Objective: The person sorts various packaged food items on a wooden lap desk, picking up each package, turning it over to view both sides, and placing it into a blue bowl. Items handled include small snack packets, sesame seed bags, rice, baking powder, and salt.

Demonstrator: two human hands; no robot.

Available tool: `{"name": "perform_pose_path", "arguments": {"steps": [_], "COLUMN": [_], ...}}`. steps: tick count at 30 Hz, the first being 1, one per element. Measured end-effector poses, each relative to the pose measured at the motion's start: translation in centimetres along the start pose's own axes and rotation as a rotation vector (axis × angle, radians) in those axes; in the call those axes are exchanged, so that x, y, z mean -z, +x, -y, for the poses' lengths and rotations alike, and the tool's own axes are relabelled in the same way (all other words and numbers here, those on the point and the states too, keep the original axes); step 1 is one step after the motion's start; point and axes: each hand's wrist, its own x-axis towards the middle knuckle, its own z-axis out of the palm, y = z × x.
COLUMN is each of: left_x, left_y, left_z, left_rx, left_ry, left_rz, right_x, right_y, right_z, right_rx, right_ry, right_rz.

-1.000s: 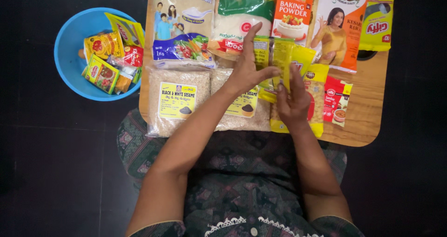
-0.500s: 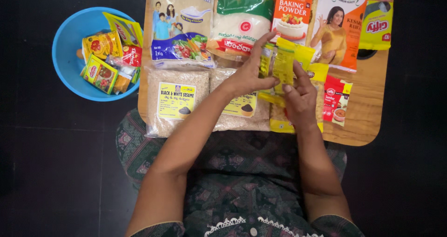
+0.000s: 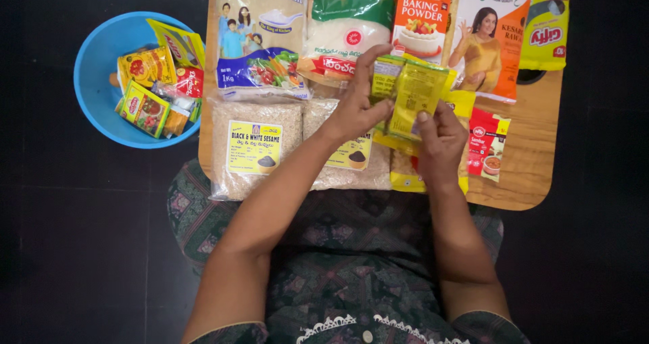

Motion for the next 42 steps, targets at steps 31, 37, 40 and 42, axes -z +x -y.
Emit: {"name": "perform_pose_path", "arguments": {"steps": [31,37,40,42], "left_x": [0.3,-0.2,-0.1,-0.1], "left_y": [0.4,0.6,0.8,0.8], "left_z": [-1.5,-1.5,-1.7,-1.8], "left_rx": [-0.020,-0.070,0.019,0.084], "left_ry": [0.341,0.192,0.035,-0.020], "left_rz": [0.054,0.138,0.029,-0.027], "right_x": [0.5,1.4,1.2,1.0], "right_y": [1.3,1.6,2.2,2.3], "right_z": [-0.7,-0.3,0.0,0.3], "right_rx": [-0.130,-0.237,-0.194,-0.227], "right_ry": [0.198,0.197,0.401,0.478], "right_rz": [0.037,-0.020,-0.087,-0.133]}}
